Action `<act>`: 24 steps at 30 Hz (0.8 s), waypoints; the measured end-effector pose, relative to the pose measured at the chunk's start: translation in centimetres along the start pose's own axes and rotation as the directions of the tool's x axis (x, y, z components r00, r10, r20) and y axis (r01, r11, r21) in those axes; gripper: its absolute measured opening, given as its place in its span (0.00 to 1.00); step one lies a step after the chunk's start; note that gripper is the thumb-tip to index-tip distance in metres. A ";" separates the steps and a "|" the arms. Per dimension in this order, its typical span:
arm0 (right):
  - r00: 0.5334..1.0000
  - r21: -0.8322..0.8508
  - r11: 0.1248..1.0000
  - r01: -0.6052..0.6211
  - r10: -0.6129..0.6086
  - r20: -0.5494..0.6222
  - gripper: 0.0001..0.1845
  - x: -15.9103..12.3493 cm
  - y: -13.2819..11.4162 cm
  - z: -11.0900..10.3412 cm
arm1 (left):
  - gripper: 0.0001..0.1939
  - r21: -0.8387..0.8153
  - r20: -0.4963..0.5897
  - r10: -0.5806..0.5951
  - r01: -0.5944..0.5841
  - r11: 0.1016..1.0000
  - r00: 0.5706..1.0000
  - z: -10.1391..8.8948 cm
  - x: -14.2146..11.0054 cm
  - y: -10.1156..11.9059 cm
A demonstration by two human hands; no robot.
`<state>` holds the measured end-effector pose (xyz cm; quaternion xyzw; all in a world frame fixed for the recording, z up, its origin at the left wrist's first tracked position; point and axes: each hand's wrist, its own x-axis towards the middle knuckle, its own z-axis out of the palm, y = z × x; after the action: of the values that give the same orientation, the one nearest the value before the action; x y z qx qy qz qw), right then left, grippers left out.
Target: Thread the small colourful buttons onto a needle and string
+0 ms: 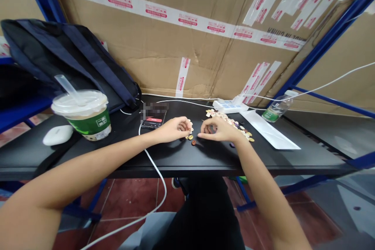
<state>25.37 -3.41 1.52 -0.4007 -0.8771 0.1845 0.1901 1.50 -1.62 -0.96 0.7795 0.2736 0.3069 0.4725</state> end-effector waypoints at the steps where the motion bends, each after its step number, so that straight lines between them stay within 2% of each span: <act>1: 0.999 0.060 0.998 0.005 -0.008 0.052 0.18 0.1 -0.2 0.2 | 0.07 -0.012 -0.011 -0.008 0.008 1.000 1.000 0.0 0.1 -0.1; 3: 0.994 0.106 0.994 0.002 -0.013 0.105 0.21 0.2 -0.5 0.7 | 0.07 -0.007 -0.028 -0.011 0.011 1.000 1.000 0.0 0.1 -0.4; 6: 0.993 0.102 0.995 0.019 -0.031 0.114 0.22 0.4 -0.7 1.5 | 0.07 0.039 -0.037 -0.005 0.007 0.999 0.999 -0.1 0.1 -0.5; 12: 0.989 0.145 0.986 0.080 -0.097 0.112 0.16 0.6 -0.6 1.8 | 0.07 0.015 -0.043 -0.033 0.034 0.999 0.999 -0.1 0.2 -0.4; 18: 0.996 0.192 0.979 0.063 -0.048 -0.079 0.15 0.7 -0.2 1.6 | 0.09 -0.129 -0.020 -0.093 0.090 0.988 0.995 -0.1 0.3 -0.3; 24: 0.990 0.230 0.970 0.085 -0.056 -0.130 0.17 0.8 -0.5 1.9 | 0.10 -0.183 0.004 -0.087 0.086 0.979 0.996 0.0 0.2 -0.1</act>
<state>23.62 -3.39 0.30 -0.3546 -0.8495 0.2552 0.2959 1.61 -1.50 -0.98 0.7197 0.2788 0.3113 0.5545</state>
